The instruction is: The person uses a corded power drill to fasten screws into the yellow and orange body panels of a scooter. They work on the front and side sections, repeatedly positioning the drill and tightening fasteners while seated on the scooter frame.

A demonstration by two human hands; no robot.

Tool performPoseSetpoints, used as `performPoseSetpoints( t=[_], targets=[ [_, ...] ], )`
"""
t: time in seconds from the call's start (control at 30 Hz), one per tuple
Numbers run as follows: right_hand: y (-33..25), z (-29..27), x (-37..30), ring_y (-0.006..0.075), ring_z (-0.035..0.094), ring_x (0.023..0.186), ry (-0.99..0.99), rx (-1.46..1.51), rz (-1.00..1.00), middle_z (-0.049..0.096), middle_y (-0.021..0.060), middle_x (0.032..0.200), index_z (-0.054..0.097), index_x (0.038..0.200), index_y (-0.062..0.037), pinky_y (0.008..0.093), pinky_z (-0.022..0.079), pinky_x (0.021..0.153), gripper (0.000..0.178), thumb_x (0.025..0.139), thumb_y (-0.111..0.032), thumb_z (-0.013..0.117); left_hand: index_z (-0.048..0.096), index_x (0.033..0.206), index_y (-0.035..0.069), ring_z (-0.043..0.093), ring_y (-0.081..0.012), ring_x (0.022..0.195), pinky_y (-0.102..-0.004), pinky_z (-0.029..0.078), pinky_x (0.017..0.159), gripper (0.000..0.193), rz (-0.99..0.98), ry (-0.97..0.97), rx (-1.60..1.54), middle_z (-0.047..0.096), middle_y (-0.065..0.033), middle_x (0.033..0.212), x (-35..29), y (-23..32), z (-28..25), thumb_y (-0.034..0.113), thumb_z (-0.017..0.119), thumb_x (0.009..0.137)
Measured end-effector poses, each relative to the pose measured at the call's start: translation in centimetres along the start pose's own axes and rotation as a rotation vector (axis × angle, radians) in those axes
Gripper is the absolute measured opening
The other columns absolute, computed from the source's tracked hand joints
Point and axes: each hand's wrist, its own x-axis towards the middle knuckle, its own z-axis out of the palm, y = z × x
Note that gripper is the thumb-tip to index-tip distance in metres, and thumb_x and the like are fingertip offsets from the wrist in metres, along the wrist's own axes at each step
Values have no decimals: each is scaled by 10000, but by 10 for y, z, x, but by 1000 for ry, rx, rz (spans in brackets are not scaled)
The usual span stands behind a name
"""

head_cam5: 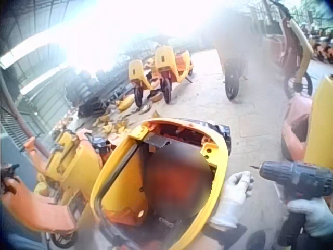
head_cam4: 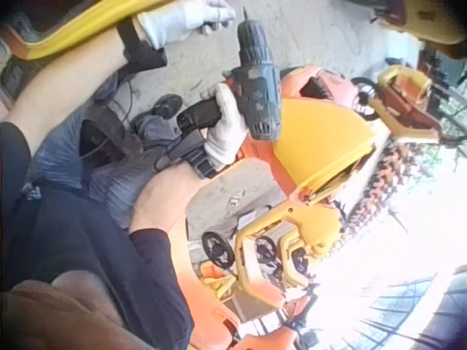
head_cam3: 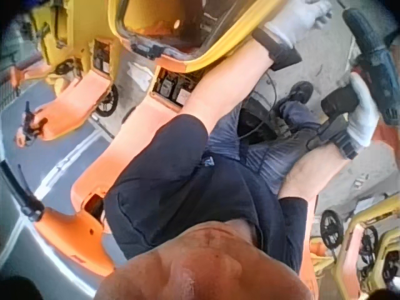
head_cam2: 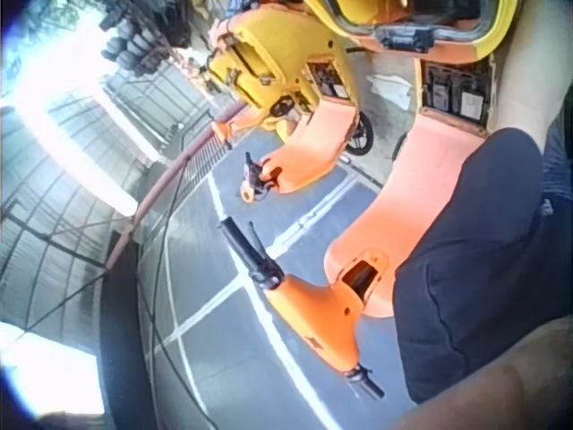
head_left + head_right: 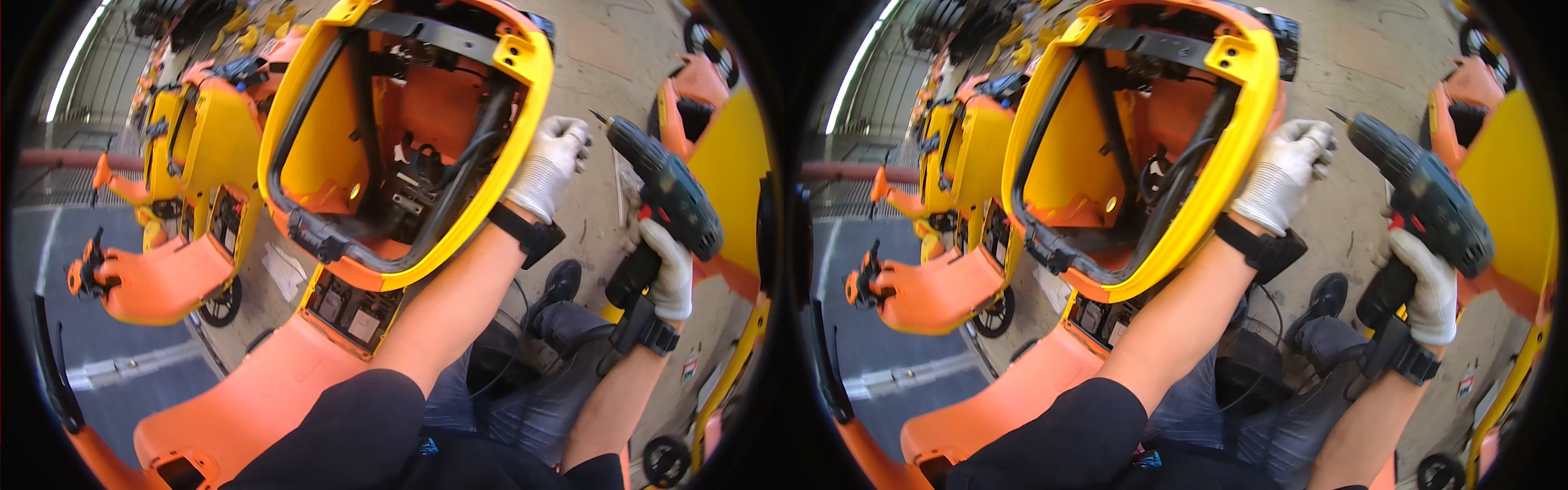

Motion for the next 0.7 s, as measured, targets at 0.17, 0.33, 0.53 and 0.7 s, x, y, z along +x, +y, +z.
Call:
performPoseSetpoints(
  t=[0.17,0.33,0.53,0.7],
  targets=[
    [-6,-2,-2,154,539,691,-3,-51,-8,567,61,807,552,1222,53,278,465,651,402,856,-98,617,576,922,65,522,-78,587,-210,430,503,172,-31,-2,-18,581,-5,757,-2,1,4,224,625,969],
    [-8,-5,-5,150,569,667,59,-62,-47,603,51,813,619,1100,16,280,477,629,298,818,-71,660,585,916,112,509,-49,607,-182,407,524,178,-17,-98,-124,570,34,765,-5,6,0,268,573,1001],
    [-20,-2,-1,122,581,658,-38,-138,26,624,37,787,651,1064,18,262,474,619,279,817,-103,699,567,913,83,481,-73,617,-203,388,523,206,-74,-77,-166,561,0,778,-5,12,1,267,565,1006],
    [-22,-1,-3,122,577,652,-53,-74,39,625,38,791,652,1055,23,267,480,609,280,802,-88,701,553,907,67,475,-81,612,-205,376,518,237,-86,-65,-149,549,-11,766,-3,12,1,280,560,1009]
  ],
)
